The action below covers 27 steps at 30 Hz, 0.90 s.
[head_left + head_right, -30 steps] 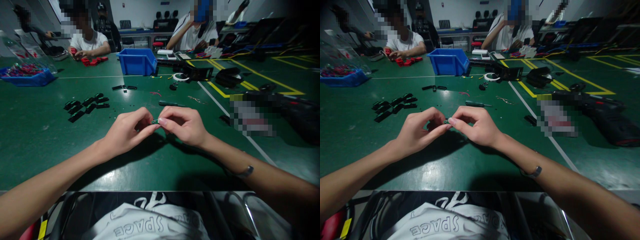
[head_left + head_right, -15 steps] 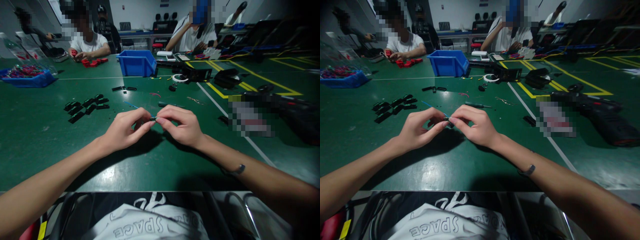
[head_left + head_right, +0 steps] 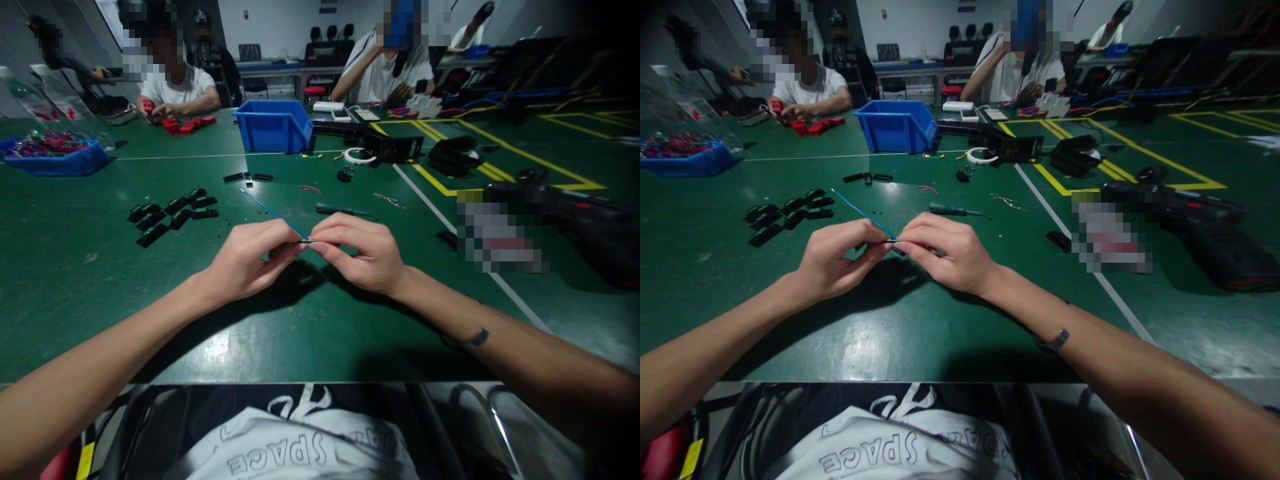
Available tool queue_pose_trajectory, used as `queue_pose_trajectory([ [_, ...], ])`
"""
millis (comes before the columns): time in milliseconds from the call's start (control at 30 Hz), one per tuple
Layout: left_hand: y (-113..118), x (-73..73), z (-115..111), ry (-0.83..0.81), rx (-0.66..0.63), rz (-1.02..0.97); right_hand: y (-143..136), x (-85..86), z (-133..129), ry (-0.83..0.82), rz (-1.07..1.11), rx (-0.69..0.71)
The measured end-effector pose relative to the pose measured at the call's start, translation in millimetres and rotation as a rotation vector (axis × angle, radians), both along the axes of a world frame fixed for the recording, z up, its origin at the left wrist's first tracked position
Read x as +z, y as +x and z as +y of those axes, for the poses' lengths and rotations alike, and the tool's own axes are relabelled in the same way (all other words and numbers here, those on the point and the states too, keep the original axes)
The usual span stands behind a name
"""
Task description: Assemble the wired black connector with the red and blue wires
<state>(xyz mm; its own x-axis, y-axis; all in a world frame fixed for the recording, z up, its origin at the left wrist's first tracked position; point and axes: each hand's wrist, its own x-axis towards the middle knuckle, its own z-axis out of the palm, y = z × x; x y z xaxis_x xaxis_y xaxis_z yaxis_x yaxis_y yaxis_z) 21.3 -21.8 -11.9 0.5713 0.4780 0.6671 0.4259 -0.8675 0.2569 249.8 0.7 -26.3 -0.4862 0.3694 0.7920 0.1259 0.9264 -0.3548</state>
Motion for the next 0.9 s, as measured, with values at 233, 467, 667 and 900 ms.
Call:
queue_pose_trajectory([
  [233, 1.4, 1.8, -1.1, -0.059, 0.003, -0.034, -0.1, 1.2, -0.3, -0.003, -0.011, 0.009],
  [467, -1.8, 0.8, 1.9, -0.022, -0.019, -0.051, 0.4, 0.9, -1.4, -0.009, -0.026, 0.008],
  [667, -2.7, 0.7, 2.3, -0.032, -0.056, -0.020, 0.3, 0.3, 0.0, 0.003, -0.018, 0.004],
  [900, -2.4, -0.6, 3.5, 0.001, -0.050, -0.011, 1.2, -1.1, -0.3, -0.008, -0.020, 0.003],
])
